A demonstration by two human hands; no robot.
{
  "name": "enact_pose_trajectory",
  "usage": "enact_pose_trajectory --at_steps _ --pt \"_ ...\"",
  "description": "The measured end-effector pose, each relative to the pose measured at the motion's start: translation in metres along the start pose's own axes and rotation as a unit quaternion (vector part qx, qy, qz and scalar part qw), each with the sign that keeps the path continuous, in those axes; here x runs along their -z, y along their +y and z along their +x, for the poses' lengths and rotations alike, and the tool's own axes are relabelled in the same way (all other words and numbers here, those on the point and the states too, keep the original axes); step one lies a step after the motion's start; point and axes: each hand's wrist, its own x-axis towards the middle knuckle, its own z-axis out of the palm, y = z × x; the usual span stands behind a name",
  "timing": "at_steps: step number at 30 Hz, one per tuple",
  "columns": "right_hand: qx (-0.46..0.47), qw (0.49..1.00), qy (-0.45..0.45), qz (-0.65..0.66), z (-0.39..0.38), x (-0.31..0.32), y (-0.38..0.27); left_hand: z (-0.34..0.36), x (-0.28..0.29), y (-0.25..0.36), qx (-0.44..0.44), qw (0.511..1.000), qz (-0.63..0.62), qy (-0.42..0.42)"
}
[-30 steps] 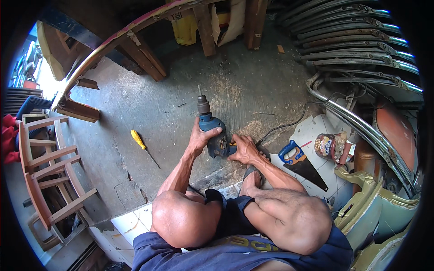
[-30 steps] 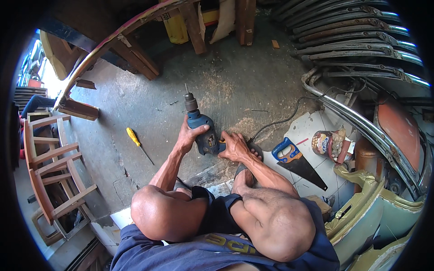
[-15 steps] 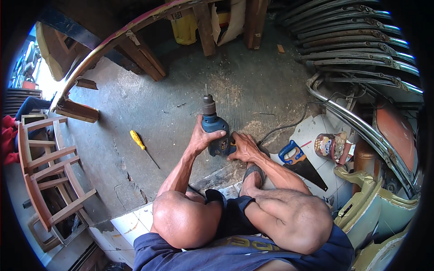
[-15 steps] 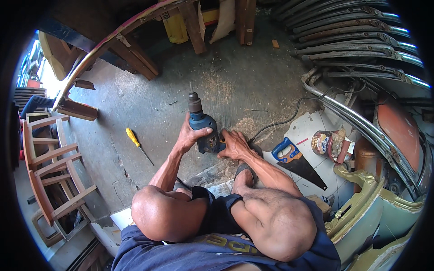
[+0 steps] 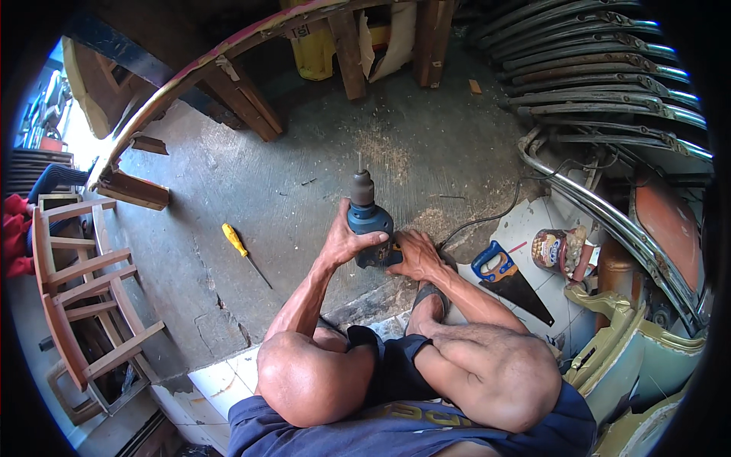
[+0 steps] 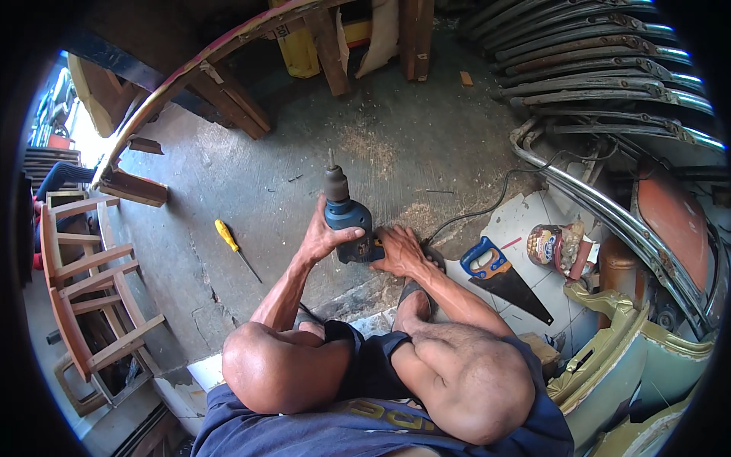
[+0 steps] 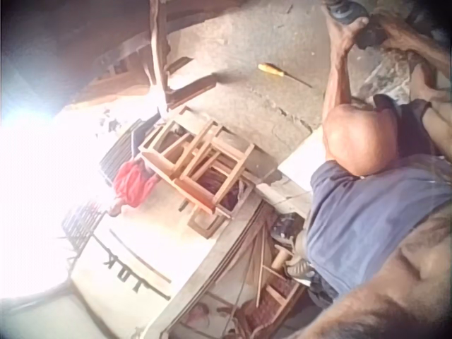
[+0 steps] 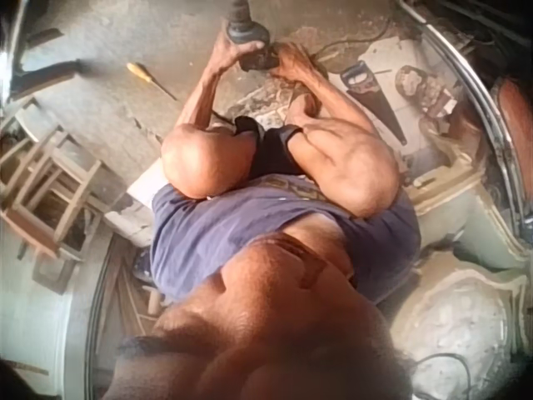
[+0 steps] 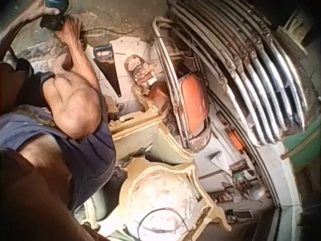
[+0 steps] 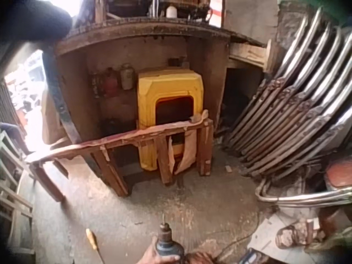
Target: The person disassembles an electric power drill by removing the outer casing with a screwdriver, handles the internal motor and wiring components, and kemudian reassembles the casing parts.
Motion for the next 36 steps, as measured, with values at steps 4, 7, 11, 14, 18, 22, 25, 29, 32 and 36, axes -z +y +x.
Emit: enact_pose_trajectory --at_steps 4,7,11,14,18,22,25,29,32,36 --pt "-0.002 1.000 -0.007 0.003 0.002 -0.003 -0.004 -0.003 0.004 0.003 0.000 1.000 0.013 0.000" --pt "0.001 1.000 0.002 0.002 -0.001 -0.004 -0.003 -0.003 0.002 0.000 -0.001 1.000 0.009 -0.005" --pt "-0.004 1.000 -0.016 0.004 0.000 -0.003 -0.001 -0.001 0.001 -0.004 0.005 1.000 0.003 -0.013" --pt "0.000 1.000 -0.018 0.000 0.002 -0.006 0.000 -0.002 0.003 -0.002 0.013 1.000 0.021 -0.008" --pt "-0.002 0.999 -0.027 0.022 -0.001 0.000 0.007 0.000 -0.001 -0.001 0.003 1.000 0.021 -0.005" --pt "0.001 0.999 -0.036 0.039 0.007 -0.011 -0.003 -0.007 0.010 -0.008 0.014 1.000 0.019 0.001" --pt "-0.012 0.999 -0.033 0.023 -0.002 0.004 0.009 0.001 -0.004 -0.002 0.004 1.000 0.010 -0.010" --pt "0.000 0.998 -0.033 0.044 0.005 -0.007 0.002 -0.004 0.006 -0.004 -0.001 1.000 0.025 0.002" --pt "-0.005 0.999 -0.028 0.041 0.001 0.001 0.007 -0.001 -0.001 0.002 -0.008 1.000 0.011 -0.005" --pt "0.005 0.998 -0.038 0.045 0.007 -0.004 0.005 -0.002 0.002 -0.004 0.009 1.000 0.028 -0.004"
